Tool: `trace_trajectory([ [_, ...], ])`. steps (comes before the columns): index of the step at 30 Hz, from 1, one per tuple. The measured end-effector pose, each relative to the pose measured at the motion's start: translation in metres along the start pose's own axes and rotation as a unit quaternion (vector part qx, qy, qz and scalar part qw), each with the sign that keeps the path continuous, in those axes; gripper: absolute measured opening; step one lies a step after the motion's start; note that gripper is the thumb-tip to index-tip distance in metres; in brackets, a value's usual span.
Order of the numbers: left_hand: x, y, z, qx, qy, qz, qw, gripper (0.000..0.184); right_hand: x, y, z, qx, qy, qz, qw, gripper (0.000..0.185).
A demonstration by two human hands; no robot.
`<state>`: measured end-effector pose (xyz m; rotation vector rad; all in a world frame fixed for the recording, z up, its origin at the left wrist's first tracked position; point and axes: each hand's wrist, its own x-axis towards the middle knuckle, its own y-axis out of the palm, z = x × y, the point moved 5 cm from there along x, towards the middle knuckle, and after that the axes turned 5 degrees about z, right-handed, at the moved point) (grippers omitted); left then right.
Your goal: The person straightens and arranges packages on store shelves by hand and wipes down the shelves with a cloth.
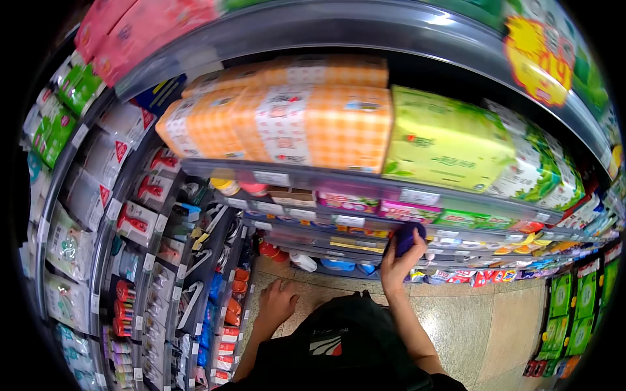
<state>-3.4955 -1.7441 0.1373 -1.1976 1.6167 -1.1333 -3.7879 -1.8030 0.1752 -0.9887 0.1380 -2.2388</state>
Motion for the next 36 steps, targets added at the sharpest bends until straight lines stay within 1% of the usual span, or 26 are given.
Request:
trace_trajectory([
  [2,-0.005,-0.010,0.023,0.005,-0.006,-0.018,1.000,0.032,-0.014,0.029,0.030,0.008,-0.029,0.035,0.999,0.045],
  [5,-0.018,-0.021,0.057,-0.008,-0.023,-0.039,0.999,0.033,-0.035,0.075,0.068,0.027,-0.054,0.065,0.996,0.049],
  [9,-0.042,-0.037,0.095,-0.008,-0.049,-0.045,0.998,0.036,-0.058,0.129,0.110,0.069,-0.054,0.103,0.991,0.052],
  [11,-0.059,-0.034,0.119,0.003,-0.120,-0.017,0.993,0.037,-0.067,0.153,0.135,0.104,-0.064,0.140,0.983,0.053],
  [12,-0.067,-0.032,0.129,0.002,-0.126,-0.018,0.992,0.037,-0.072,0.165,0.146,0.115,-0.069,0.167,0.977,0.054],
  [14,-0.083,-0.028,0.146,0.005,-0.153,-0.026,0.988,0.037,-0.082,0.188,0.170,0.135,-0.075,0.189,0.970,0.053],
  [16,-0.101,-0.031,0.154,0.001,-0.173,-0.032,0.984,0.037,-0.092,0.212,0.191,0.170,-0.072,0.205,0.961,0.053],
  [17,-0.109,-0.032,0.157,-0.002,-0.187,-0.035,0.982,0.037,-0.097,0.227,0.200,0.186,-0.065,0.231,0.953,0.052],
  [18,-0.115,-0.030,0.163,-0.017,-0.210,-0.019,0.977,0.037,-0.103,0.239,0.208,0.203,-0.055,0.241,0.948,0.051],
  [21,-0.134,-0.021,0.174,-0.009,-0.244,-0.031,0.969,0.037,-0.116,0.268,0.229,0.227,-0.044,0.253,0.939,0.049],
  [23,-0.144,-0.016,0.179,-0.006,-0.253,-0.042,0.967,0.037,-0.122,0.284,0.237,0.256,-0.012,0.303,0.918,0.049],
  [24,-0.148,-0.012,0.182,-0.022,-0.266,-0.044,0.963,0.038,-0.123,0.287,0.241,0.246,-0.036,0.284,0.926,0.045],
  [25,-0.152,-0.011,0.184,-0.038,-0.281,-0.046,0.958,0.039,-0.122,0.288,0.244,0.249,-0.037,0.285,0.925,0.045],
  [26,-0.154,-0.009,0.186,-0.047,-0.288,-0.033,0.956,0.040,-0.126,0.300,0.237,0.394,0.126,0.372,0.831,0.044],
  [27,-0.155,-0.010,0.188,-0.047,-0.293,-0.037,0.954,0.040,-0.135,0.309,0.235,0.512,0.282,0.437,0.684,0.044],
  [28,-0.155,-0.012,0.188,-0.068,-0.281,-0.062,0.955,0.039,-0.132,0.300,0.236,0.536,0.330,0.479,0.612,0.040],
  [29,-0.154,-0.014,0.188,-0.090,-0.269,-0.088,0.955,0.038,-0.128,0.291,0.235,0.538,0.336,0.527,0.566,0.040],
  [30,-0.151,-0.013,0.191,-0.093,-0.272,-0.089,0.954,0.038,-0.124,0.277,0.239,0.548,0.364,0.537,0.528,0.040],
  [31,-0.145,-0.018,0.193,-0.127,-0.226,-0.128,0.957,0.035,-0.125,0.265,0.239,0.555,0.394,0.545,0.489,0.039],
  [32,-0.138,-0.026,0.191,-0.162,-0.179,-0.165,0.956,0.033,-0.126,0.260,0.229,0.551,0.398,0.546,0.490,0.039],
  [33,-0.130,-0.030,0.190,-0.165,-0.180,-0.160,0.956,0.033,-0.131,0.252,0.224,0.586,0.408,0.567,0.411,0.039],
  [34,-0.119,-0.041,0.187,-0.261,-0.151,-0.198,0.933,0.030,-0.137,0.245,0.223,0.618,0.414,0.581,0.330,0.038],
  [35,-0.108,-0.051,0.185,-0.353,-0.120,-0.233,0.898,0.026,-0.139,0.236,0.222,0.617,0.419,0.578,0.332,0.038],
  [36,-0.096,-0.056,0.183,-0.354,-0.119,-0.227,0.899,0.026,-0.139,0.225,0.223,0.624,0.424,0.575,0.315,0.038],
])
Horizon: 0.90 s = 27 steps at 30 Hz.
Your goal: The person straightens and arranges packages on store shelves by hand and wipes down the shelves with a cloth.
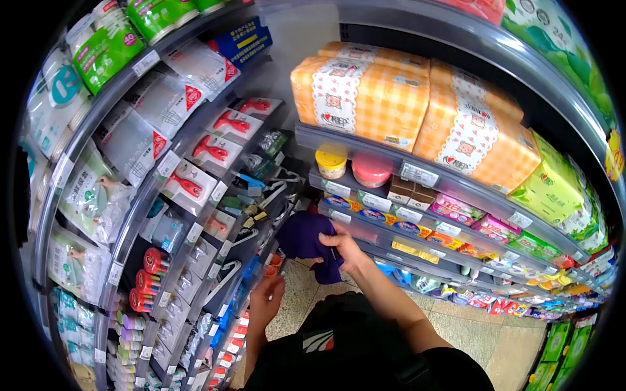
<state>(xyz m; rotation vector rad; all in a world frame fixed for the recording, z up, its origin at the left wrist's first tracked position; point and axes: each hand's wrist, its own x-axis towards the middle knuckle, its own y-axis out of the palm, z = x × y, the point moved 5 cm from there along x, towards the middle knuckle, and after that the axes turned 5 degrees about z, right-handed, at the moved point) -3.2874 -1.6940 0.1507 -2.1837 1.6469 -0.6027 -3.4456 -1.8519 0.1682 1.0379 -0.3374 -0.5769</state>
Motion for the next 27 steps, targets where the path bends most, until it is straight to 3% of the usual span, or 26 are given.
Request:
trace_trajectory([
  [2,0.019,0.014,-0.006,-0.182,-0.053,0.057,0.980,0.023,-0.019,0.003,-0.002,0.016,0.013,0.003,1.000,0.043],
  [3,0.025,0.020,-0.012,-0.182,-0.054,0.069,0.979,0.023,-0.027,0.005,-0.004,0.020,0.005,-0.004,1.000,0.043],
  [5,0.036,0.037,-0.026,-0.312,-0.081,0.117,0.939,0.022,-0.042,0.017,0.003,-0.031,-0.054,-0.059,0.996,0.051],
  [7,0.044,0.048,-0.048,-0.303,-0.074,0.106,0.944,0.020,-0.056,0.013,0.004,-0.153,-0.040,-0.028,0.987,0.056],
  [9,0.048,0.064,-0.048,-0.294,-0.067,0.098,0.948,0.019,-0.069,0.010,0.005,-0.354,-0.060,-0.021,0.933,0.052],
  [11,0.044,0.074,-0.014,-0.307,-0.086,0.028,0.947,0.018,-0.083,0.007,0.007,-0.471,-0.057,-0.012,0.880,0.047],
  [13,0.042,0.080,-0.010,-0.323,-0.089,0.003,0.942,0.019,-0.101,-0.014,0.010,-0.525,-0.089,-0.098,0.840,0.048],
  [15,0.041,0.081,-0.025,-0.372,-0.039,-0.013,0.927,0.019,-0.127,-0.027,0.018,-0.603,-0.040,-0.207,0.770,0.049],
  [16,0.040,0.084,-0.032,-0.363,-0.028,-0.006,0.931,0.020,-0.138,-0.041,0.017,-0.603,-0.092,-0.240,0.755,0.043],
  [19,0.040,0.091,-0.055,-0.300,0.002,0.033,0.953,0.016,-0.169,-0.073,0.017,-0.548,-0.097,-0.277,0.783,0.034],
  [21,0.037,0.098,-0.059,-0.247,0.038,0.062,0.966,0.013,-0.190,-0.084,0.023,-0.545,-0.097,-0.326,0.766,0.026],
  [23,0.036,0.107,-0.070,-0.194,0.076,0.093,0.974,0.010,-0.216,-0.085,0.039,-0.578,-0.024,-0.420,0.699,0.028],
  [25,0.037,0.118,-0.084,-0.184,0.059,0.139,0.971,0.006,-0.237,-0.086,0.051,-0.597,-0.027,-0.444,0.668,0.031],
  [27,0.040,0.125,-0.098,-0.178,0.055,0.138,0.973,0.005,-0.261,-0.091,0.062,-0.666,-0.029,-0.467,0.581,0.031],
])
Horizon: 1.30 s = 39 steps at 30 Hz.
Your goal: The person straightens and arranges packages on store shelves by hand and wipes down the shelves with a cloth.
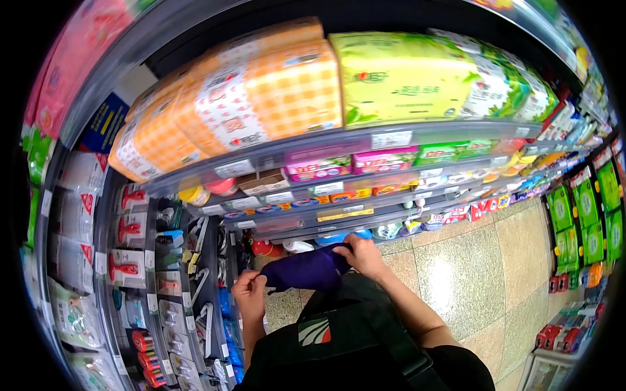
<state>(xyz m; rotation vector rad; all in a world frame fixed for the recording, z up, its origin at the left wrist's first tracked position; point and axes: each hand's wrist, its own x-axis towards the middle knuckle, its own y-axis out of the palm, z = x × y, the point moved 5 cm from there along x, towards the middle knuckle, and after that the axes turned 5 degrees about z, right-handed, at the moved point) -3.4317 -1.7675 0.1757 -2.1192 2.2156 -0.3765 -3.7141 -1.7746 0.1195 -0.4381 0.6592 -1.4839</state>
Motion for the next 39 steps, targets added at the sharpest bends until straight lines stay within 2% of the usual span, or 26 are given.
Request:
trace_trajectory([
  [4,0.011,0.021,0.003,0.025,0.013,-0.028,0.999,0.004,-0.020,-0.039,-0.038,0.160,0.056,0.013,0.985,0.029],
  [6,0.015,0.037,0.007,0.018,0.015,0.003,1.000,0.005,-0.031,-0.055,-0.048,0.033,0.055,0.063,0.996,0.029],
  [7,0.017,0.047,0.004,0.019,0.024,0.027,0.999,0.006,-0.034,-0.047,-0.070,0.014,-0.005,0.071,0.997,0.029],
  [10,0.024,0.072,-0.001,0.018,0.042,0.073,0.996,0.008,-0.049,-0.078,-0.059,-0.044,0.004,0.091,0.995,0.031],
  [11,0.027,0.076,0.008,0.018,0.039,0.086,0.995,0.009,-0.056,-0.090,-0.052,-0.040,-0.059,0.059,0.996,0.028],
  [12,0.031,0.082,0.013,0.018,0.037,0.097,0.994,0.009,-0.060,-0.101,-0.048,-0.039,-0.056,0.051,0.996,0.028],
  [14,0.036,0.098,0.009,0.094,0.042,0.143,0.984,0.008,-0.072,-0.112,-0.031,0.294,-0.017,0.162,0.942,0.022],
  [15,0.037,0.109,0.009,0.168,0.044,0.181,0.968,0.007,-0.078,-0.117,-0.021,0.478,-0.038,0.172,0.861,0.018],
  [16,0.035,0.120,0.023,0.114,-0.025,0.196,0.974,0.012,-0.075,-0.114,-0.020,0.482,-0.040,0.162,0.860,0.018],
  [18,0.029,0.154,-0.004,0.081,0.014,0.197,0.977,0.019,-0.063,-0.108,-0.036,0.627,0.022,-0.014,0.778,0.018],
  [19,0.024,0.174,-0.001,0.019,-0.003,0.266,0.964,0.020,-0.059,-0.104,-0.041,0.570,-0.002,-0.025,0.821,0.020],
  [20,0.017,0.193,-0.002,-0.042,-0.022,0.332,0.942,0.022,-0.060,-0.107,-0.032,0.565,0.013,-0.072,0.822,0.020],
  [22,0.001,0.231,-0.013,-0.126,-0.060,0.417,0.898,0.020,-0.061,-0.087,-0.041,0.542,-0.004,-0.061,0.838,0.020],
  [23,-0.003,0.243,-0.012,-0.065,-0.026,0.412,0.909,0.019,-0.063,-0.084,-0.046,0.483,-0.016,-0.076,0.872,0.019],
  [25,-0.002,0.260,-0.015,0.089,0.081,0.387,0.914,0.011,-0.069,-0.091,-0.059,0.466,0.005,-0.125,0.876,0.019],
  [27,0.001,0.267,-0.024,0.089,0.080,0.391,0.913,0.009,-0.077,-0.105,-0.069,0.504,0.034,-0.165,0.847,0.019],
  [28,0.003,0.270,-0.028,0.087,0.078,0.394,0.912,0.009,-0.084,-0.105,-0.081,0.485,0.075,-0.125,0.862,0.025],
  [30,0.007,0.274,-0.036,0.091,0.097,0.385,0.913,0.010,-0.095,-0.120,-0.076,0.435,-0.005,-0.083,0.897,0.039],
  [31,0.011,0.276,-0.043,0.062,0.075,0.389,0.916,0.009,-0.104,-0.134,-0.074,0.250,0.029,-0.029,0.967,0.048],
  [32,0.014,0.277,-0.046,0.033,0.052,0.394,0.917,0.008,-0.106,-0.137,-0.072,0.144,0.013,0.078,0.986,0.047],
  [34,0.021,0.276,-0.039,-0.027,-0.010,0.403,0.915,0.009,-0.107,-0.126,-0.087,0.129,0.047,0.206,0.969,0.047],
  [35,0.024,0.276,-0.038,-0.087,-0.057,0.393,0.914,0.009,-0.110,-0.127,-0.090,0.135,0.047,0.201,0.969,0.047],
  [36,0.027,0.276,-0.036,-0.147,-0.104,0.379,0.908,0.010,-0.113,-0.139,-0.083,0.285,-0.071,0.121,0.948,0.042],
  [37,0.028,0.279,-0.037,-0.143,-0.104,0.381,0.908,0.010,-0.118,-0.153,-0.078,0.422,-0.186,0.037,0.887,0.038],
  [38,0.030,0.282,-0.036,-0.152,-0.124,0.372,0.907,0.010,-0.117,-0.146,-0.088,0.649,-0.066,0.037,0.757,0.037],
  [39,0.031,0.286,-0.034,-0.161,-0.145,0.363,0.906,0.010,-0.108,-0.135,-0.096,0.752,-0.058,0.004,0.657,0.038],
])
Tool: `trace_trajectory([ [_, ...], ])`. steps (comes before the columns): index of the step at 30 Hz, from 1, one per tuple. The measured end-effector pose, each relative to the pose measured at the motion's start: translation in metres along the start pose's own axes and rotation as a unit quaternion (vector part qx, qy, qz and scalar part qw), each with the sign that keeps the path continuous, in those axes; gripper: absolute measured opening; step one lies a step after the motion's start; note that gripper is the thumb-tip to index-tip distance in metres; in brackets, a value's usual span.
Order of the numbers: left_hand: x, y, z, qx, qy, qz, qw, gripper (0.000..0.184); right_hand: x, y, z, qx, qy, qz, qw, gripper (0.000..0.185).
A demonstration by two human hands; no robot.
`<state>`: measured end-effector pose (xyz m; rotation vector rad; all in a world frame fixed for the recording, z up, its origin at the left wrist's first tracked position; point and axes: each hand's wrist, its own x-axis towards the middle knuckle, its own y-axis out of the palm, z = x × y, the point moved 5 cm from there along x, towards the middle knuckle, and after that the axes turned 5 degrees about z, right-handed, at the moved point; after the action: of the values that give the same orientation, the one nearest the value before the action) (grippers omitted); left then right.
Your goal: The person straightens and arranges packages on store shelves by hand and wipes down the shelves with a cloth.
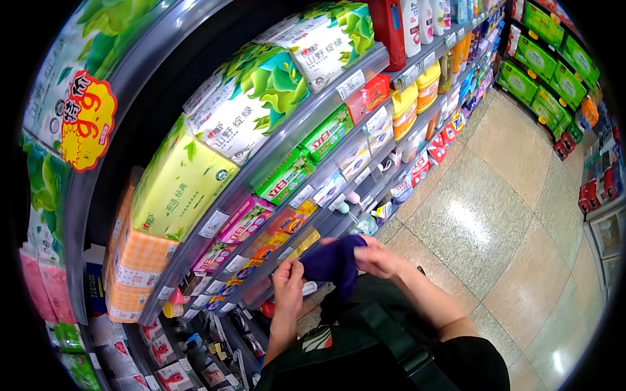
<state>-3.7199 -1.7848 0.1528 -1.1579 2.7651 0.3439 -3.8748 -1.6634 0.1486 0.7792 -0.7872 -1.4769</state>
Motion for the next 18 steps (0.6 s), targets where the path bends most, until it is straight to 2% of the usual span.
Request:
trace_trajectory([
  [1,0.004,0.001,0.002,-0.017,-0.013,-0.009,1.000,0.011,0.013,-0.013,-0.015,0.139,-0.026,-0.033,0.989,0.039],
  [2,0.011,-0.001,0.002,-0.002,-0.002,-0.019,1.000,0.014,0.020,-0.021,-0.027,0.110,-0.012,-0.094,0.989,0.038],
  [3,0.018,-0.005,0.005,0.003,-0.001,-0.015,1.000,0.014,0.029,-0.024,-0.032,0.113,-0.017,-0.093,0.989,0.038],
  [5,0.030,-0.034,0.010,-0.004,0.082,-0.192,0.978,0.017,0.043,-0.038,-0.041,0.041,0.021,-0.185,0.982,0.034],
  [6,0.038,-0.049,0.014,0.042,0.109,-0.225,0.967,0.021,0.052,-0.040,-0.039,-0.024,0.018,-0.194,0.981,0.026],
  [7,0.044,-0.052,0.013,0.044,0.107,-0.225,0.967,0.021,0.059,-0.041,-0.040,-0.021,0.018,-0.194,0.981,0.026],
  [9,0.054,-0.058,0.015,0.062,0.049,-0.249,0.965,0.026,0.074,-0.048,-0.041,-0.207,0.034,-0.219,0.953,0.026],
  [10,0.060,-0.061,0.020,0.085,0.087,-0.250,0.961,0.025,0.090,-0.060,-0.050,-0.260,-0.095,-0.210,0.938,0.027],
  [11,0.062,-0.057,0.020,0.087,0.091,-0.250,0.960,0.025,0.105,-0.069,-0.056,-0.260,-0.099,-0.207,0.938,0.027],
  [13,0.062,-0.045,0.015,0.119,0.145,-0.255,0.948,0.018,0.121,-0.078,-0.054,-0.380,-0.133,-0.259,0.878,0.040],
  [15,0.064,-0.042,0.015,0.116,0.150,-0.267,0.945,0.014,0.131,-0.068,-0.035,-0.392,-0.109,-0.282,0.869,0.042],
  [17,0.066,-0.043,0.014,0.095,0.157,-0.281,0.942,0.014,0.139,-0.066,-0.023,-0.441,-0.055,-0.325,0.835,0.039],
  [18,0.067,-0.043,0.013,0.096,0.158,-0.280,0.942,0.014,0.146,-0.075,-0.029,-0.423,-0.079,-0.319,0.844,0.035],
])
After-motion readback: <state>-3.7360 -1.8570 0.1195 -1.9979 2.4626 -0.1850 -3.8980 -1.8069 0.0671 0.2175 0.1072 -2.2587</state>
